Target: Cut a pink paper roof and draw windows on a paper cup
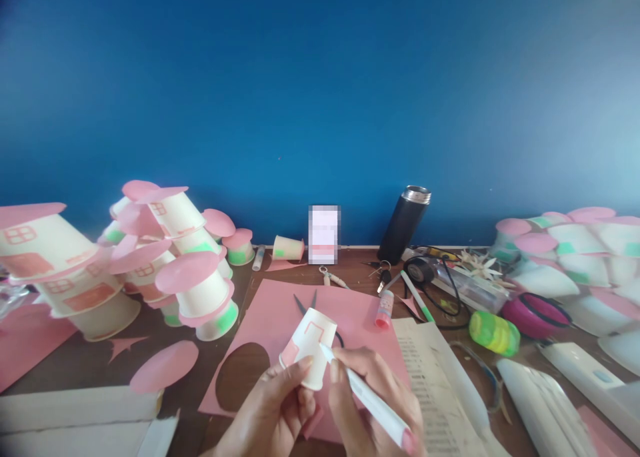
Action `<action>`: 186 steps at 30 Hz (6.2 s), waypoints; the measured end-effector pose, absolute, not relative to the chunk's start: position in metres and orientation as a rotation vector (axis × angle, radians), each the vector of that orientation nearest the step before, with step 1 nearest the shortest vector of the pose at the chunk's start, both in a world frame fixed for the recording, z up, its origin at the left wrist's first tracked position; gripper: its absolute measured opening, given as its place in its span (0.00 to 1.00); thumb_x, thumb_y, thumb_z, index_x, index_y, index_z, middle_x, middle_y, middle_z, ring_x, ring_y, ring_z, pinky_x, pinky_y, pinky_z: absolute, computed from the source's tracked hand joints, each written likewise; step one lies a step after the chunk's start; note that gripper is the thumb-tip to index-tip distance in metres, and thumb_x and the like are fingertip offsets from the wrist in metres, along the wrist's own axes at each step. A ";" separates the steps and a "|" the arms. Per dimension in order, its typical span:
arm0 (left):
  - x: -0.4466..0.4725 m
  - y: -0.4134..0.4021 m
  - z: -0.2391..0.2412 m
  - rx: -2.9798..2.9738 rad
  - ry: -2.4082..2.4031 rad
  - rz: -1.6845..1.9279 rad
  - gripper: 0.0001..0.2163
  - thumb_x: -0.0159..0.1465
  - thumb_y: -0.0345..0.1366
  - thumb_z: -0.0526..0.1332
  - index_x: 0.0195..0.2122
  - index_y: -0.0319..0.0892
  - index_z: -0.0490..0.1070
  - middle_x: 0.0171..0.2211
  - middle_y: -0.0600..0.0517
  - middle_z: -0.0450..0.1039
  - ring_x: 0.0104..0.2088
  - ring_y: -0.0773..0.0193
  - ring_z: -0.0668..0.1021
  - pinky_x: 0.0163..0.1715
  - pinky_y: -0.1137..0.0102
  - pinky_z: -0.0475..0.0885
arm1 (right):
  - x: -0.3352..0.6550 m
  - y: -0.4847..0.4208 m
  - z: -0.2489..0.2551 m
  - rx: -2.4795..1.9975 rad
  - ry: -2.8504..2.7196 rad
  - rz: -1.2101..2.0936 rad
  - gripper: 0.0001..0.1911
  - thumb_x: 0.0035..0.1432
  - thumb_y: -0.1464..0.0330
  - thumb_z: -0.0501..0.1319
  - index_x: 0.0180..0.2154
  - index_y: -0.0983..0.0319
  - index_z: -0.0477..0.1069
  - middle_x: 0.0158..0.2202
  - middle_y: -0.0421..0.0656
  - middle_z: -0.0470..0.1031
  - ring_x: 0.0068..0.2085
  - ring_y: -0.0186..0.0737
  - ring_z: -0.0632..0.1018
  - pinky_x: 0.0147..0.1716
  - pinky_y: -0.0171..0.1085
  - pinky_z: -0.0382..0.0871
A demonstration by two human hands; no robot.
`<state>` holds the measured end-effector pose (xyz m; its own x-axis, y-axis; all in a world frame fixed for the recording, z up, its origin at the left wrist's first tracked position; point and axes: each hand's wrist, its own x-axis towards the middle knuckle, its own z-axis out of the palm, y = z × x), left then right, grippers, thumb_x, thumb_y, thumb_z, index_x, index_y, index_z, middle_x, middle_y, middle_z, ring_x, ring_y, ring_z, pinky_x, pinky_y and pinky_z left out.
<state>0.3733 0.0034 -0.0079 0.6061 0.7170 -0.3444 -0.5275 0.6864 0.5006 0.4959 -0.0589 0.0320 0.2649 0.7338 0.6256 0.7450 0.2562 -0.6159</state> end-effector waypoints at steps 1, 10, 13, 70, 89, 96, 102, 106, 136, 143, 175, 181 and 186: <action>0.374 0.004 -0.009 0.351 0.572 0.735 0.13 0.49 0.39 0.72 0.25 0.35 0.72 0.15 0.57 0.63 0.15 0.76 0.63 0.16 0.77 0.56 | 0.495 -0.060 0.033 -1.465 -1.398 -0.020 0.03 0.59 0.68 0.59 0.36 0.58 0.72 0.23 0.37 0.74 0.19 0.32 0.74 0.19 0.29 0.69; 0.376 0.004 -0.018 0.419 0.568 0.730 0.15 0.48 0.42 0.72 0.26 0.37 0.70 0.15 0.59 0.61 0.14 0.76 0.61 0.14 0.75 0.52 | 0.496 -0.062 0.038 -1.451 -1.367 -0.064 0.04 0.57 0.70 0.60 0.35 0.57 0.72 0.23 0.36 0.73 0.21 0.31 0.73 0.22 0.29 0.68; 0.378 0.004 -0.025 0.474 0.583 0.744 0.17 0.48 0.45 0.71 0.22 0.38 0.68 0.12 0.57 0.62 0.13 0.74 0.63 0.14 0.74 0.52 | 0.493 -0.061 0.037 -1.479 -1.292 0.005 0.03 0.58 0.68 0.59 0.35 0.56 0.72 0.23 0.35 0.73 0.21 0.31 0.73 0.22 0.29 0.68; 0.376 -0.001 -0.015 0.564 0.590 0.755 0.16 0.51 0.44 0.69 0.18 0.36 0.70 0.11 0.56 0.62 0.14 0.75 0.61 0.19 0.73 0.50 | 0.496 -0.057 0.026 -1.517 -1.556 -0.039 0.04 0.60 0.68 0.58 0.38 0.58 0.70 0.25 0.37 0.75 0.21 0.33 0.75 0.22 0.31 0.70; 0.373 0.002 -0.008 0.402 0.547 0.737 0.14 0.50 0.40 0.71 0.21 0.36 0.71 0.14 0.56 0.63 0.17 0.73 0.65 0.17 0.76 0.54 | 0.497 -0.056 0.029 -1.503 -1.550 -0.061 0.03 0.60 0.68 0.58 0.36 0.58 0.71 0.23 0.36 0.74 0.20 0.32 0.75 0.20 0.30 0.69; 0.374 0.002 -0.003 0.391 0.561 0.757 0.15 0.46 0.41 0.73 0.21 0.36 0.71 0.13 0.57 0.63 0.15 0.75 0.63 0.15 0.76 0.52 | 0.498 -0.057 0.029 -1.514 -1.553 -0.055 0.03 0.60 0.68 0.59 0.37 0.58 0.70 0.23 0.36 0.74 0.20 0.33 0.75 0.20 0.29 0.69; 0.375 0.003 -0.003 0.416 0.581 0.757 0.17 0.44 0.43 0.73 0.18 0.37 0.67 0.11 0.58 0.61 0.13 0.75 0.61 0.14 0.75 0.50 | 0.498 -0.056 0.030 -1.519 -1.543 -0.057 0.04 0.60 0.67 0.59 0.35 0.58 0.71 0.21 0.36 0.73 0.17 0.32 0.72 0.17 0.29 0.68; 0.375 0.003 -0.003 0.409 0.594 0.757 0.18 0.43 0.44 0.74 0.18 0.38 0.66 0.11 0.57 0.61 0.13 0.75 0.62 0.14 0.75 0.51 | 0.497 -0.058 0.031 -1.514 -1.519 -0.016 0.04 0.59 0.66 0.59 0.35 0.58 0.71 0.21 0.36 0.73 0.18 0.33 0.73 0.17 0.29 0.69; 0.380 0.003 -0.026 0.515 0.623 0.756 0.19 0.45 0.47 0.73 0.17 0.38 0.68 0.09 0.57 0.62 0.12 0.73 0.62 0.15 0.74 0.51 | 0.501 -0.056 0.029 -1.498 -1.375 0.009 0.03 0.61 0.67 0.58 0.36 0.58 0.70 0.23 0.37 0.72 0.19 0.32 0.73 0.21 0.29 0.71; 0.376 0.001 -0.019 0.521 0.618 0.753 0.19 0.46 0.47 0.72 0.17 0.36 0.69 0.11 0.54 0.65 0.15 0.71 0.66 0.17 0.74 0.53 | 0.502 -0.056 0.027 -1.510 -1.388 -0.025 0.03 0.60 0.67 0.59 0.36 0.58 0.70 0.23 0.37 0.73 0.20 0.33 0.74 0.24 0.30 0.72; 0.375 0.000 -0.015 0.556 0.634 0.751 0.19 0.48 0.46 0.71 0.14 0.37 0.67 0.11 0.54 0.64 0.14 0.73 0.63 0.19 0.72 0.50 | 0.500 -0.055 0.030 -1.518 -1.438 -0.045 0.03 0.60 0.67 0.58 0.36 0.58 0.70 0.22 0.37 0.73 0.18 0.31 0.72 0.20 0.29 0.71; 0.376 0.000 -0.014 0.553 0.627 0.751 0.18 0.49 0.45 0.71 0.15 0.38 0.67 0.10 0.55 0.63 0.13 0.74 0.62 0.19 0.72 0.51 | 0.500 -0.056 0.030 -1.535 -1.445 -0.045 0.04 0.60 0.67 0.58 0.36 0.58 0.70 0.22 0.37 0.72 0.17 0.31 0.71 0.16 0.28 0.67; 0.376 0.000 -0.015 0.568 0.619 0.746 0.19 0.49 0.46 0.71 0.15 0.38 0.67 0.10 0.55 0.63 0.14 0.73 0.62 0.18 0.72 0.49 | 0.500 -0.057 0.029 -1.546 -1.456 -0.027 0.04 0.60 0.66 0.58 0.36 0.59 0.70 0.22 0.37 0.72 0.17 0.32 0.72 0.15 0.28 0.67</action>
